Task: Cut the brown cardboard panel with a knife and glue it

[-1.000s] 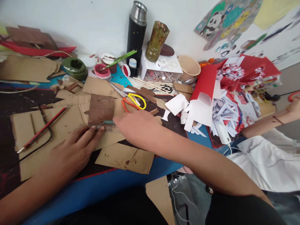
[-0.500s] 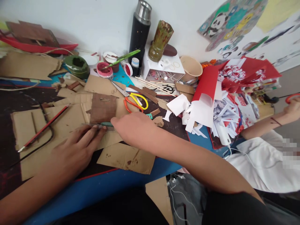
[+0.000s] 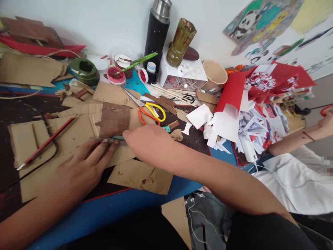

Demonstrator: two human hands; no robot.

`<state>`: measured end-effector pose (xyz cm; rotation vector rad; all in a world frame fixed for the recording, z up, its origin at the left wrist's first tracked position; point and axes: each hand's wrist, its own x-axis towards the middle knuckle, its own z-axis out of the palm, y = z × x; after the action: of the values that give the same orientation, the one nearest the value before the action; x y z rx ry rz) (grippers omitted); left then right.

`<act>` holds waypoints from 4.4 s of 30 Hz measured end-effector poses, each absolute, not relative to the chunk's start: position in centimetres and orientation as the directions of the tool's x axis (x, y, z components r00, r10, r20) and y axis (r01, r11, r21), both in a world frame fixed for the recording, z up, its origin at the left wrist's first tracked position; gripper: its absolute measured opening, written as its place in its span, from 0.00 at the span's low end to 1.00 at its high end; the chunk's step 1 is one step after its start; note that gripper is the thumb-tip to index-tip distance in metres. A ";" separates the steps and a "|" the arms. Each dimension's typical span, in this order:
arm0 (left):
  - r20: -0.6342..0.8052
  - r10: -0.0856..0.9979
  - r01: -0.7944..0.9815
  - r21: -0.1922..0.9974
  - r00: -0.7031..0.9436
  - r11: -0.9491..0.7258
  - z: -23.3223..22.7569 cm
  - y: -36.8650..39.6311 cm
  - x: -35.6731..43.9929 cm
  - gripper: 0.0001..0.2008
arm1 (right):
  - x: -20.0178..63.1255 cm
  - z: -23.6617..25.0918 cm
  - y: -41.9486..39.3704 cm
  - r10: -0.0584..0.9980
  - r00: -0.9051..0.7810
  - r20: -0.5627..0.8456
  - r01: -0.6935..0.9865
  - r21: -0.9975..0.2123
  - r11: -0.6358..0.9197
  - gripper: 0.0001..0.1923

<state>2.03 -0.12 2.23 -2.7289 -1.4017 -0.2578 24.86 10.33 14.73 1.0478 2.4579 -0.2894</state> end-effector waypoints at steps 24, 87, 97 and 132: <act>0.114 0.810 0.816 -0.013 0.576 -0.578 2.7 0.4 1.9 0.32 | 23.5 15.8 10.2 0.558 -0.660 -0.502 0.643 0.006 0.766 0.15; 0.061 0.823 0.823 0.031 0.564 -0.567 2.8 0.2 1.9 0.34 | 27.3 15.2 10.5 0.602 -0.606 -0.520 0.704 0.002 0.710 0.12; 0.098 0.817 0.820 0.008 0.568 -0.572 2.7 0.1 1.9 0.34 | 25.7 16.0 11.2 0.522 -0.656 -0.545 0.626 -0.007 0.780 0.16; 0.132 0.823 0.830 0.003 0.553 -0.558 2.3 0.2 2.2 0.33 | 25.8 13.7 10.0 0.637 -0.652 -0.412 0.707 -0.026 0.707 0.12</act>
<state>2.21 0.15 2.30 -2.7156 -1.4459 -0.1816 25.79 9.99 13.72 1.0444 2.5408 -0.2602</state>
